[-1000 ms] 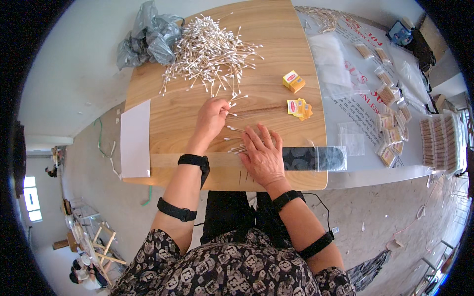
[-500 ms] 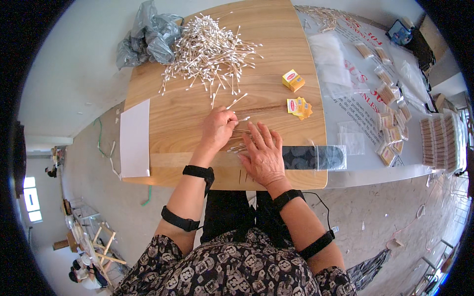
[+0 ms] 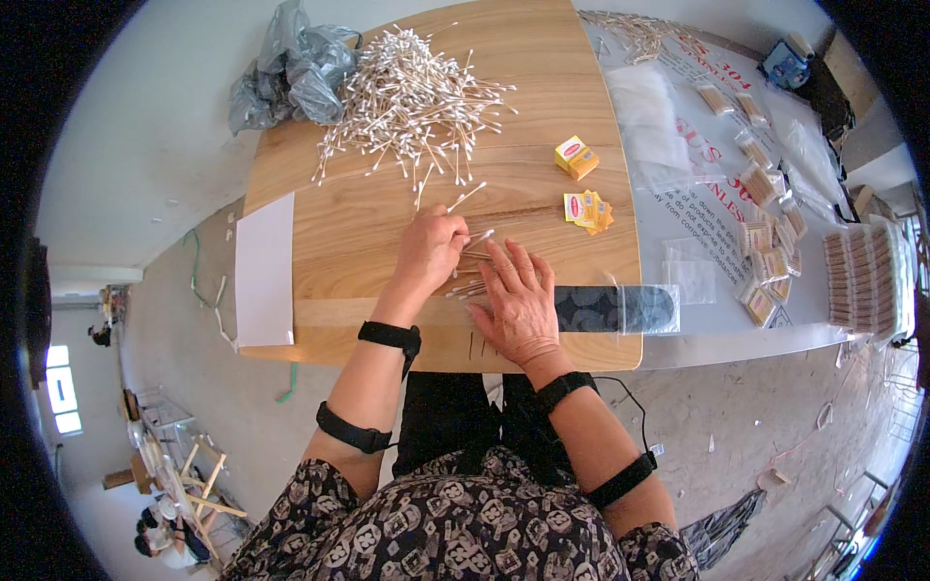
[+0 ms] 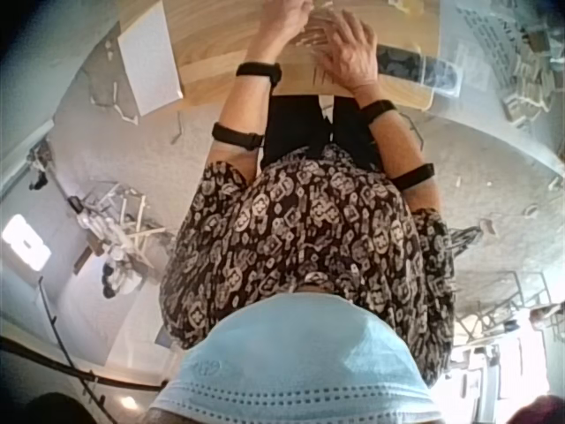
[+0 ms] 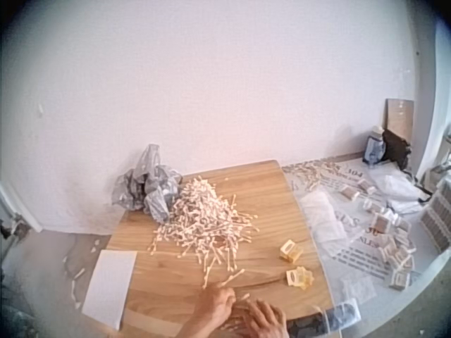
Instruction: Counting and packing cotton swabs into small plastic packages.
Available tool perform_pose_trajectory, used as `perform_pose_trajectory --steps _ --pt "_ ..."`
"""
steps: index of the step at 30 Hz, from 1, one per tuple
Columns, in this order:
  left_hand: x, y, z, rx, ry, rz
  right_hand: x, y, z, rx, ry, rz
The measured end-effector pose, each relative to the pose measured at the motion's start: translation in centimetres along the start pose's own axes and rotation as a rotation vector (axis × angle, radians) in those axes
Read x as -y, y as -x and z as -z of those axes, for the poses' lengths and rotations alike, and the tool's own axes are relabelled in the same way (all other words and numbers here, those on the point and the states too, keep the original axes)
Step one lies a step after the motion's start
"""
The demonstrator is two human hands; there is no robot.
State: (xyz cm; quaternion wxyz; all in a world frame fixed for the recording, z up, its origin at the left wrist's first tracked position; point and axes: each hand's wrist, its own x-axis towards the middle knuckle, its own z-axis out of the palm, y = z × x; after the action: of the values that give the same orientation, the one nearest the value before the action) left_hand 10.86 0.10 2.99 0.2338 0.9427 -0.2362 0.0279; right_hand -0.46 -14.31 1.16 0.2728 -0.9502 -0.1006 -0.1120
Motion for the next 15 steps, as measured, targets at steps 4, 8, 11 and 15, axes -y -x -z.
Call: perform_pose_trajectory --steps 4,8,11,15 --pt "-0.2 0.1 0.2 0.073 0.026 0.019 0.1 0.0 0.1 0.016 0.000 -0.008" --pt "-0.5 0.7 0.4 0.103 0.083 0.028 0.4 -0.3 -0.1 0.038 0.071 -0.024" --pt "-0.3 1.3 0.2 0.043 0.131 0.053 0.2 -0.2 -0.4 0.070 0.117 -0.034" --pt "1.9 1.5 0.8 0.064 0.195 0.079 0.4 -0.3 -0.3 0.076 0.130 -0.026"
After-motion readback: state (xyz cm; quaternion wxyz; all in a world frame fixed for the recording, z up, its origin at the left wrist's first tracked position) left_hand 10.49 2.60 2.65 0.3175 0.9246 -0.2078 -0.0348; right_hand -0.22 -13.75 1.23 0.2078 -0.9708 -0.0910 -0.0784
